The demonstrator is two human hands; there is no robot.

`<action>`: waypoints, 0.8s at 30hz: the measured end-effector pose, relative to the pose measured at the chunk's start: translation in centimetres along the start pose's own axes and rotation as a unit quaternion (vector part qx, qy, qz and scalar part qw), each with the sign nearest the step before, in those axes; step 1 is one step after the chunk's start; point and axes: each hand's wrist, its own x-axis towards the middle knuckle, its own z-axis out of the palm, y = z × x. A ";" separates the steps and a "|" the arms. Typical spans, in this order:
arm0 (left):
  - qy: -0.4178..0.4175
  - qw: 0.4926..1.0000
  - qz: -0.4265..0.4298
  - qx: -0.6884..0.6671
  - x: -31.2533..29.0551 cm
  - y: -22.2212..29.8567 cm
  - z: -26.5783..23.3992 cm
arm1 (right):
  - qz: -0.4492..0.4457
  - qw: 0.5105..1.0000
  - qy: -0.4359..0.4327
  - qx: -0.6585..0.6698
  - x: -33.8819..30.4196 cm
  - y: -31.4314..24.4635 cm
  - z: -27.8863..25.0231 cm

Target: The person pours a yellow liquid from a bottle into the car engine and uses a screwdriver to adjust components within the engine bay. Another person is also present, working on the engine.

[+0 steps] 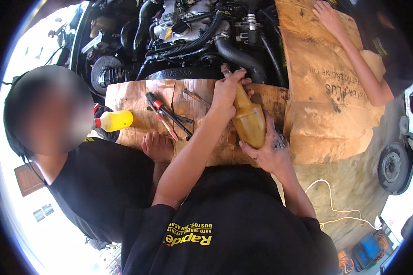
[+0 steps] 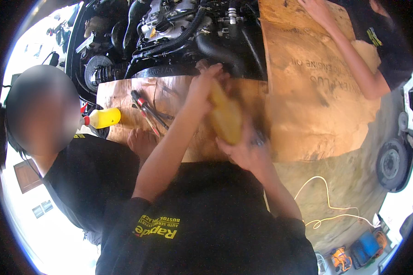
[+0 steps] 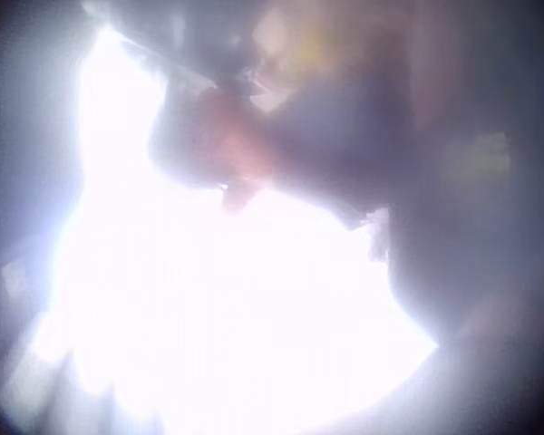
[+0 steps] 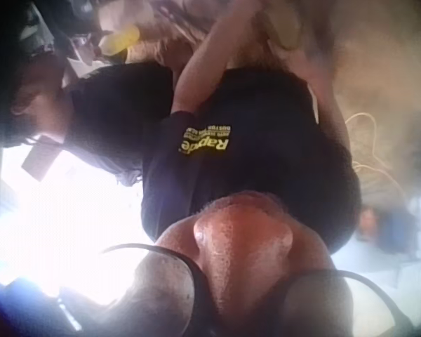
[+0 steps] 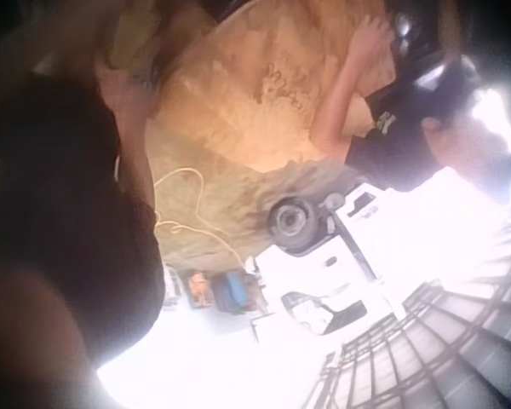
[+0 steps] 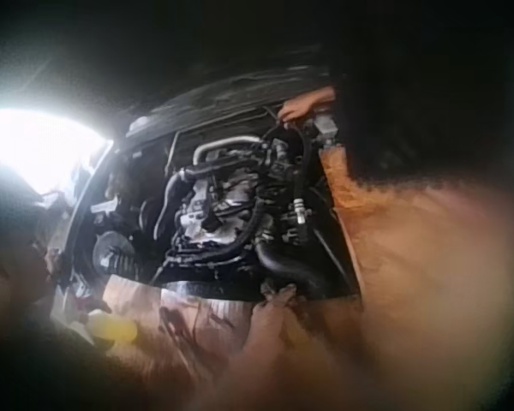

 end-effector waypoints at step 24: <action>-0.023 0.997 0.067 0.016 1.5 -1.0 -1.4 | -0.010 1.000 0.013 -0.023 0.2 1.2 1.0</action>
